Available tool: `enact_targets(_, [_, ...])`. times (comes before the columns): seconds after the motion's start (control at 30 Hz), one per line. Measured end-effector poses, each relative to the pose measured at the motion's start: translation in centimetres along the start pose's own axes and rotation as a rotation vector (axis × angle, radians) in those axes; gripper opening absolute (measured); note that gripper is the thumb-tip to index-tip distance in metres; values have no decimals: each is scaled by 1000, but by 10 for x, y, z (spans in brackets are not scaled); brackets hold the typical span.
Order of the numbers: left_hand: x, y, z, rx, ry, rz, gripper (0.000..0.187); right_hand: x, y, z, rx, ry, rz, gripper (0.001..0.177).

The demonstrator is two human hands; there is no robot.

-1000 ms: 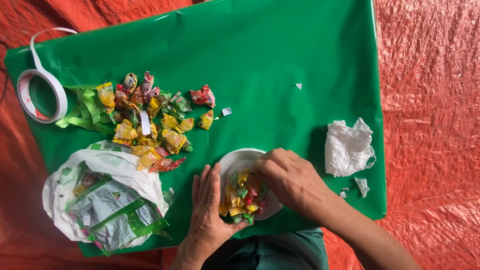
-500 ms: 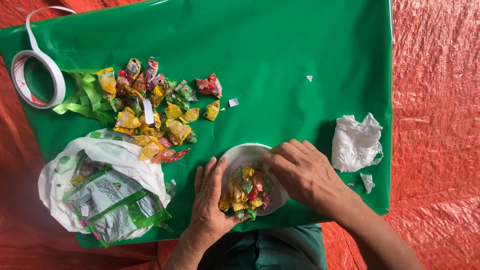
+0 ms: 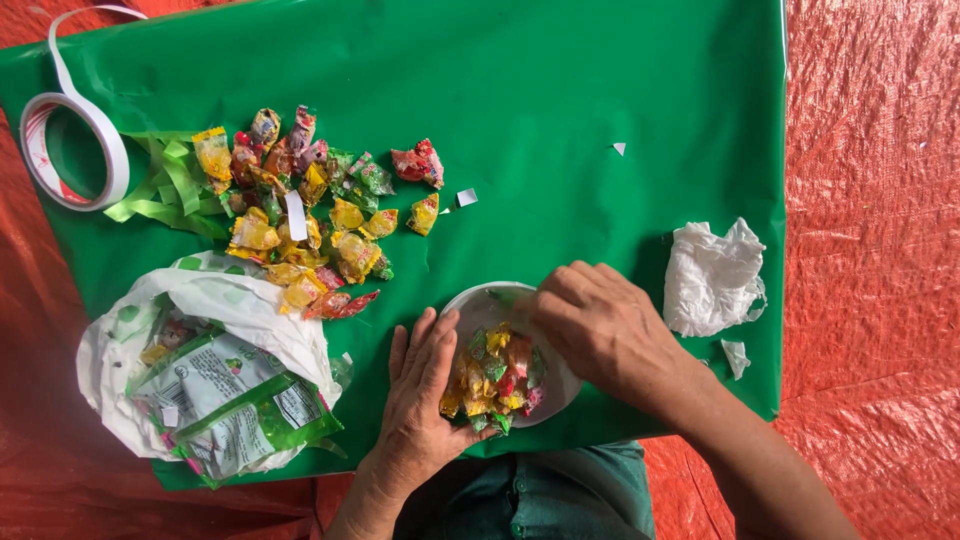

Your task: The person arranges individually wrapped candies into a small white bowl on a green table. They repeatedly pick up candies from a pile and place them into the bowl, adjusting their positions with both hands.

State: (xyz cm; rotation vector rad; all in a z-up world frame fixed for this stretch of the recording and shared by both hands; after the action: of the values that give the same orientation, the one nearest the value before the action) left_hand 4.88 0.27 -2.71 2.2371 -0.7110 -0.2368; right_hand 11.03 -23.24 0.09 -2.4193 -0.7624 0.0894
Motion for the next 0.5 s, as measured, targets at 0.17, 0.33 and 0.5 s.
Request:
enact_targets(0.17, [1,-2,-6,-18,-12,16,124,14,11,-6,-44,-106,-13,29])
enact_targets(0.33, [-2,-2,-14,-74,-1,28,132,25,10,0,-114,-211,-23,14])
enact_targets(0.5, [-9,-3,-18,-73,-4,9,130,20,5,5,-332,-100,-50,15])
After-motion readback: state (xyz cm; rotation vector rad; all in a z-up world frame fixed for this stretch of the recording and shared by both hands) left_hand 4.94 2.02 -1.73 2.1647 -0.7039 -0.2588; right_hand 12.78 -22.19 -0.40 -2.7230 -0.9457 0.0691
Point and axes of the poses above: each hand's wrist, its own x-axis towards the middle knuckle, its own z-axis out of the palm, y = z × x, the point moved 3 cm from there along x, towards the middle knuckle, and after that the axes turned 3 degrees about -y, right-handed, at the moved point
